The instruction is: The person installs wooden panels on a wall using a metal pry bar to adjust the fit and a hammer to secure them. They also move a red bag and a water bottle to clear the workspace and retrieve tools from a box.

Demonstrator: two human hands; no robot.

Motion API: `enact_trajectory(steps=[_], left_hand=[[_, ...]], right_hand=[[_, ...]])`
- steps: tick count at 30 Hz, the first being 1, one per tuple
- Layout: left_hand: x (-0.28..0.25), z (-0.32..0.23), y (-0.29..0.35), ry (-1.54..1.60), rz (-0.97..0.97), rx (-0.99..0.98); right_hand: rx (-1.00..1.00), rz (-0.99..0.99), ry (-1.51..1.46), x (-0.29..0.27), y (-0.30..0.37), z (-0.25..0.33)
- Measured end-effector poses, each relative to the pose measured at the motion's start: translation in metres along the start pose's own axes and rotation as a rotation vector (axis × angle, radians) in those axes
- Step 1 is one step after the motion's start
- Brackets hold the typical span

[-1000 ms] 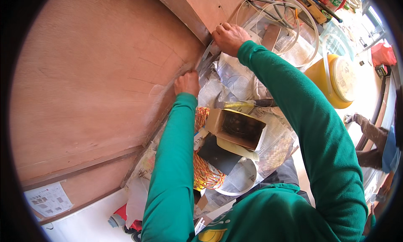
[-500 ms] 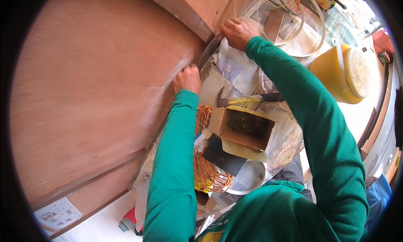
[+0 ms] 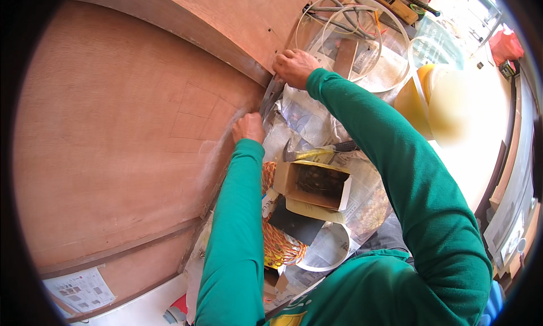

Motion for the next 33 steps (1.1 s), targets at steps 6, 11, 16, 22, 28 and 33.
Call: enact_trajectory(steps=[6,11,16,22,28,33], left_hand=[[0.004,-0.003,0.003,-0.025,-0.018,0.046],[0.01,-0.008,0.004,-0.033,-0.049,0.044],[0.011,-0.005,0.002,-0.044,-0.116,0.03],[0.014,-0.008,0.001,-0.012,-0.061,-0.008],[0.006,0.009,0.023,0.163,-0.056,-0.09],[-0.013,-0.002,0.064,0.257,-0.022,-0.325]], right_hand=[[-0.054,0.038,0.018,0.024,0.004,-0.007],[-0.065,-0.109,-0.107,0.033,0.018,-0.017],[0.012,0.256,-0.032,0.063,0.036,-0.018],[-0.1,0.123,0.01,0.02,0.009,-0.019],[-0.036,0.311,0.081,-0.069,0.001,-0.006],[0.354,0.352,0.039,-0.209,0.015,-0.039]])
Point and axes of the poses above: each hand's wrist, its own y-axis away from the middle knuckle, its own x-axis out of the palm, z = x × y, the point moved 5 cm from there along -y, towards the middle knuckle, and after that the axes turned 1 degree about y, right-handed, at the moved point
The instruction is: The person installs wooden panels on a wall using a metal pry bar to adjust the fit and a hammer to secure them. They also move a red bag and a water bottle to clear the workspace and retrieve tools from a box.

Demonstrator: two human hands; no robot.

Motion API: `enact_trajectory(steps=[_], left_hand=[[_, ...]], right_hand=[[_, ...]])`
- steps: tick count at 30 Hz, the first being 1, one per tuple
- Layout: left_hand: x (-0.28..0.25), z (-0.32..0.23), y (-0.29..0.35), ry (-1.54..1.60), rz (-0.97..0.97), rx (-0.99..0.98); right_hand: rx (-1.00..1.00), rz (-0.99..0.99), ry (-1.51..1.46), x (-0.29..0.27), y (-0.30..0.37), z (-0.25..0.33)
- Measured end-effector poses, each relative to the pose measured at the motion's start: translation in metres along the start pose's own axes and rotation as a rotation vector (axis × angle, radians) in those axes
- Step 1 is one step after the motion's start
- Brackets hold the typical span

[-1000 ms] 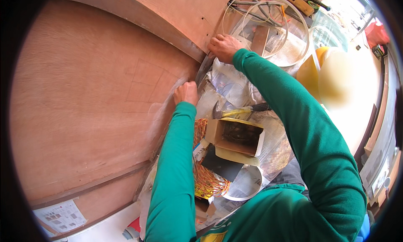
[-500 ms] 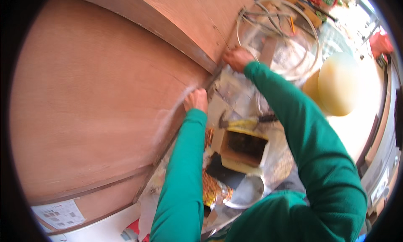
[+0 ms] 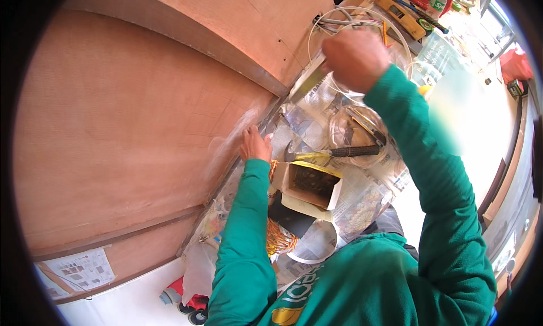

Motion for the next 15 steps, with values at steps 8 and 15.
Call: enact_trajectory(steps=[8,15], left_hand=[[0.019,0.011,0.009,0.1,0.128,-0.233],[0.003,-0.014,0.016,0.19,0.127,0.04]], right_hand=[[0.011,-0.206,-0.284,-0.048,0.069,-0.08],[0.067,-0.199,-0.511,-0.031,0.096,-0.083]])
Point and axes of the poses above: each hand's wrist, its own y-axis away from the middle knuckle, its own x-axis out of the palm, z = x × y, the point moved 5 cm from there along -y, towards the middle knuckle, and after that the axes turned 1 degree about y, right-handed, at the moved point
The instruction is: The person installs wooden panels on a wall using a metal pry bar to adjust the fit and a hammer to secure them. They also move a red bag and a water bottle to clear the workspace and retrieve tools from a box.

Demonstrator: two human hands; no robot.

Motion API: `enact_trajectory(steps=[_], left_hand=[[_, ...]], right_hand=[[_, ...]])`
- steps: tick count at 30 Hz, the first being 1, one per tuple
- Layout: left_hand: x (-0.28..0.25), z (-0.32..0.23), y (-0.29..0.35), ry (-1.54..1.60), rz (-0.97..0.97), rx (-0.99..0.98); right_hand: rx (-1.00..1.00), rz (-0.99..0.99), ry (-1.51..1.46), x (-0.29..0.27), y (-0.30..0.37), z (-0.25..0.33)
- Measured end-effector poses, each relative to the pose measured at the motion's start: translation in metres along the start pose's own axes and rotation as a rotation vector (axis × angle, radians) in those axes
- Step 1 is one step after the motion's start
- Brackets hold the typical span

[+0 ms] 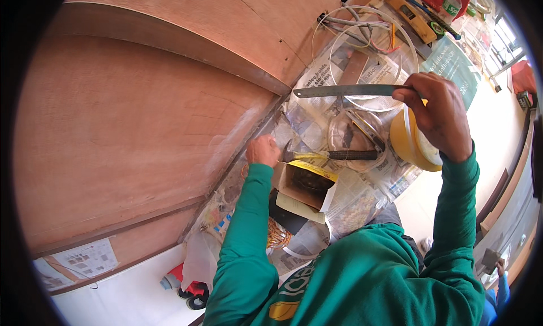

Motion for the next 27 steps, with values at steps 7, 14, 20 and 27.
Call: enact_trajectory(steps=[7,14,20,27], left_hand=[[-0.008,-0.065,0.019,0.183,0.004,0.175],[0.001,-0.132,0.043,0.175,0.094,0.269],[-0.079,-0.089,0.046,0.25,-0.091,0.319],[-0.235,-0.009,0.128,0.617,-0.469,-0.024]], right_hand=[[0.195,-0.067,-0.052,-0.001,0.005,0.0],[0.325,-0.229,-0.2,-0.004,0.004,0.018],[0.394,-0.254,-0.636,0.002,0.022,0.026],[0.458,-0.026,-0.958,0.08,0.067,0.036]])
Point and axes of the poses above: each hand's wrist, its own y-axis away from the middle knuckle, its own x-axis out of the palm, z = x × y, the point moved 5 cm from there along -y, towards the middle knuckle, and after that the axes turned 1 degree about y, right-handed, at the moved point
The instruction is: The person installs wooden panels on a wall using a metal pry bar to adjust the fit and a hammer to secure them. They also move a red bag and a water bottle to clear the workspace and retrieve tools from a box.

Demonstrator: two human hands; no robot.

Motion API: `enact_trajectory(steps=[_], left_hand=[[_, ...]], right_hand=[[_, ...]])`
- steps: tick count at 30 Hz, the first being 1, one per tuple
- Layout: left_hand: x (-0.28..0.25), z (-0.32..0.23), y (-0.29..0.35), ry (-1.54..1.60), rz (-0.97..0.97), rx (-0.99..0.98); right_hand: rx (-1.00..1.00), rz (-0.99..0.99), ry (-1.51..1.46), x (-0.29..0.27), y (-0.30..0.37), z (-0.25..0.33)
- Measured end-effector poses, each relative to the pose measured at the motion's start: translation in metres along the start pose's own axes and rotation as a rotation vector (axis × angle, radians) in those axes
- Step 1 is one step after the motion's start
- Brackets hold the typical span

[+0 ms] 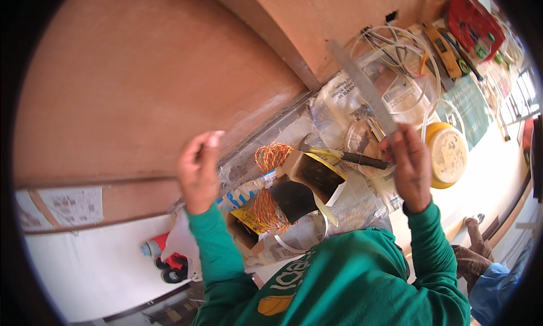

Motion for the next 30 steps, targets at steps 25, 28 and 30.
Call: enact_trajectory(steps=[25,28,30], left_hand=[[-0.191,0.106,0.379,1.225,-0.795,-0.283],[-0.169,0.101,0.391,1.28,-0.772,-0.376],[-0.164,0.092,0.396,1.362,-0.744,-0.35]], right_hand=[[-0.371,0.697,0.581,0.135,0.273,0.007],[-0.675,0.972,0.578,0.159,0.337,0.011],[-0.646,1.203,0.534,0.167,0.369,0.003]])
Point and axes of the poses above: each hand's wrist, its own y-axis away from the middle knuckle, its own x-axis out of the palm, z = x × y, the point moved 5 cm from there along -y, towards the middle knuckle, and after that the axes turned 1 degree about y, right-handed, at the moved point
